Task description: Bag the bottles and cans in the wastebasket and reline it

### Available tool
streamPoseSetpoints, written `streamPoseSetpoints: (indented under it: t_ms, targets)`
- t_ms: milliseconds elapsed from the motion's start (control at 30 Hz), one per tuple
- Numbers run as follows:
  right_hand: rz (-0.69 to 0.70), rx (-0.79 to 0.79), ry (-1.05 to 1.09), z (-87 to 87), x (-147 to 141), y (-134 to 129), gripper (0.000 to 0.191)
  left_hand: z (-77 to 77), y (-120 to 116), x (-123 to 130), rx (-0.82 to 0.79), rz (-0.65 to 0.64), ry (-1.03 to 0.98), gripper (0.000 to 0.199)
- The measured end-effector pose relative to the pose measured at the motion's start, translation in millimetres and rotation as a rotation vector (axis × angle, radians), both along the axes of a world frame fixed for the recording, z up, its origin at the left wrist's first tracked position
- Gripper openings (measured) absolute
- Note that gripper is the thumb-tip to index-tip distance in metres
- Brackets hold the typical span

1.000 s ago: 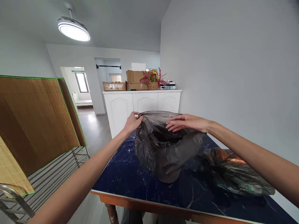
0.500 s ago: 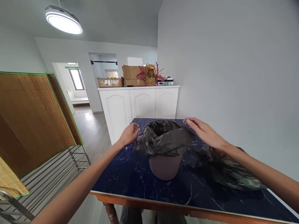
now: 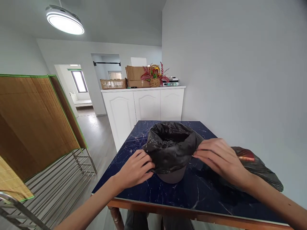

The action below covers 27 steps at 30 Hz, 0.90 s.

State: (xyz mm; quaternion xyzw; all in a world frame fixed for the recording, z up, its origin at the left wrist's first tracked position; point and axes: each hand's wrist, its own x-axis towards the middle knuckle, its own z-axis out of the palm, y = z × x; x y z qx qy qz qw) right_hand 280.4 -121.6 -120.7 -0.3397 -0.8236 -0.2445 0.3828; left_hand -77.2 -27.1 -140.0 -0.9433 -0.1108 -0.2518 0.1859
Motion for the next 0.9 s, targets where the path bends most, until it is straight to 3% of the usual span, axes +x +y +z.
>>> streamPoseSetpoints:
  t_ms: [133, 267, 367, 433, 500, 567, 700, 900]
  targets:
    - [0.015, -0.146, -0.195, -26.0, 2.7, -1.4, 0.017, -27.0, 7.7, -0.5, 0.023, 0.011, 0.064, 0.005]
    - [0.019, -0.252, -0.261, -34.2, -3.6, -5.2, 0.022, -49.3, 6.2, -16.5, -0.088, 0.039, 0.052, 0.031]
    - [0.074, -0.297, -0.144, -16.2, -11.3, -15.0, 0.010, -66.7, 0.0, -39.2, -0.046, 0.073, -0.083, 0.046]
    - [0.073, -0.230, 0.001, 1.9, -16.8, -18.0, 0.018, -77.3, -2.4, -52.5, -0.060, 0.148, -0.260, 0.046]
    - [0.023, -0.178, 0.093, 17.8, -21.0, -12.7, 0.029, -85.0, -0.1, -60.7, -0.198, 0.261, -0.394, 0.037]
    - [-0.015, -0.240, 0.080, 27.6, -22.5, 1.3, 0.036, -90.0, 8.0, -64.4, -0.416, 0.381, -0.455, 0.025]
    - [0.016, -0.454, -0.017, 31.5, -19.0, 38.0, 0.041, -99.1, 31.1, -70.6, -0.753, 0.542, -0.469, 0.037]
    - [-0.064, -0.507, -0.078, 38.2, -9.7, 75.8, 0.050, -110.1, 41.1, -82.4, -0.829, 0.620, -0.488, 0.048]
